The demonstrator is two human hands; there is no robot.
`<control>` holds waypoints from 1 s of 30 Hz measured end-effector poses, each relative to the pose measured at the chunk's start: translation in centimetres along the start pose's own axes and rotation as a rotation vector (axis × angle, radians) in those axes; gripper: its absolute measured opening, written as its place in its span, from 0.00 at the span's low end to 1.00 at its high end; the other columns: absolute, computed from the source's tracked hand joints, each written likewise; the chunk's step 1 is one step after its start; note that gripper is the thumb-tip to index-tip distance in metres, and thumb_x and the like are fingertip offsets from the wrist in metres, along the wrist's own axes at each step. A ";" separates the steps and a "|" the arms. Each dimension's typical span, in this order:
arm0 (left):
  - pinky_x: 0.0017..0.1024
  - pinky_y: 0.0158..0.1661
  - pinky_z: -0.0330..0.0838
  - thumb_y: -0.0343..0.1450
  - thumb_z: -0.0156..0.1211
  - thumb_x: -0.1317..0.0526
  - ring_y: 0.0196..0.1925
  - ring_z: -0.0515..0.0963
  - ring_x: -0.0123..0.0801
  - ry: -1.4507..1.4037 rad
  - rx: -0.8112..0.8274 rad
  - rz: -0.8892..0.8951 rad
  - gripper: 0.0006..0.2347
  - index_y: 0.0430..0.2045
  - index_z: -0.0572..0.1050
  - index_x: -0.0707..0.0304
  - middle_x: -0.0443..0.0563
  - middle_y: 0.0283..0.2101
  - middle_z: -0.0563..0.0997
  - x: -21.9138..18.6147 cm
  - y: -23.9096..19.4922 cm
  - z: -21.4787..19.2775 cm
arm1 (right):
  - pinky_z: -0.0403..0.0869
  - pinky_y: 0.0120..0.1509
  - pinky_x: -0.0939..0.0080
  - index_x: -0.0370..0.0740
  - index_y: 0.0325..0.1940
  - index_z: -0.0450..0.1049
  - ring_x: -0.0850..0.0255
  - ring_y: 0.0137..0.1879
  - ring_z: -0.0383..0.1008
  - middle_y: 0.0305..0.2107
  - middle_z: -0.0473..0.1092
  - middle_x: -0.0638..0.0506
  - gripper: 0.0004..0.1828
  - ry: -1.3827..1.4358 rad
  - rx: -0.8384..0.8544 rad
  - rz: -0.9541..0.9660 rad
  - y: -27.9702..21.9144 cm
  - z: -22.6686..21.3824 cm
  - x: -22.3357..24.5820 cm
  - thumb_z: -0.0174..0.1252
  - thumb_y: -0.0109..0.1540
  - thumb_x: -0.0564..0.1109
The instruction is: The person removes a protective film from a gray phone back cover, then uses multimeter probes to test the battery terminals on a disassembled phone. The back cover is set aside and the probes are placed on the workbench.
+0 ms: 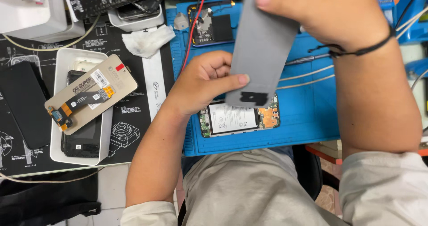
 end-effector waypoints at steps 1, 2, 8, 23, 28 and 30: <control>0.26 0.50 0.78 0.75 0.67 0.66 0.47 0.83 0.28 -0.005 -0.016 0.027 0.10 0.46 0.75 0.73 0.54 0.46 0.84 0.0 -0.1 0.1 | 0.73 0.50 0.66 0.35 0.54 0.70 0.66 0.45 0.73 0.41 0.72 0.54 0.11 -0.011 -0.018 0.012 0.1 0.4 -0.1 0.63 0.71 0.39; 0.26 0.51 0.78 0.76 0.66 0.67 0.49 0.83 0.28 -0.008 -0.032 0.063 0.09 0.46 0.75 0.72 0.54 0.48 0.84 -0.3 0.0 0.1 | 0.73 0.51 0.65 0.35 0.56 0.70 0.66 0.45 0.73 0.41 0.73 0.53 0.12 -0.025 -0.035 0.016 0.4 0.7 -0.1 0.63 0.70 0.39; 0.32 0.46 0.83 0.75 0.63 0.68 0.48 0.85 0.35 -0.179 -0.334 0.259 0.13 0.51 0.69 0.71 0.58 0.49 0.81 -3.2 -0.4 -2.2 | 0.76 0.54 0.63 0.35 0.64 0.67 0.66 0.47 0.75 0.44 0.73 0.52 0.18 0.157 -0.157 0.127 -0.4 2.4 0.5 0.58 0.70 0.37; 0.31 0.43 0.86 0.75 0.63 0.68 0.46 0.85 0.36 -0.050 -0.467 0.292 0.13 0.51 0.70 0.76 0.60 0.48 0.81 -3.7 -0.9 -1.9 | 0.77 0.52 0.66 0.35 0.79 0.53 0.70 0.43 0.73 0.40 0.71 0.51 0.35 0.378 -0.018 0.164 -4.1 8.2 -1.0 0.57 0.69 0.29; 0.31 0.44 0.86 0.75 0.63 0.68 0.46 0.86 0.37 -0.013 -0.471 0.264 0.12 0.49 0.74 0.79 0.61 0.47 0.82 -3.5 -0.8 -1.6 | 0.77 0.57 0.65 0.34 0.84 0.46 0.70 0.46 0.73 0.41 0.70 0.52 0.39 0.386 0.003 0.145 -4.4 7.7 -1.1 0.53 0.71 0.29; 0.32 0.44 0.87 0.75 0.63 0.68 0.47 0.86 0.38 -0.033 -0.458 0.261 0.12 0.50 0.74 0.79 0.61 0.48 0.82 -3.5 -0.7 -1.3 | 0.76 0.58 0.66 0.35 0.85 0.44 0.71 0.45 0.71 0.42 0.70 0.53 0.41 0.370 0.015 0.141 -4.5 7.4 -1.1 0.53 0.71 0.29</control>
Point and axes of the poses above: each hand's wrist, its own y-axis towards the middle knuckle, its own z-axis out of the palm, x = y × z, the point moved 8 cm from there along y, towards the middle knuckle
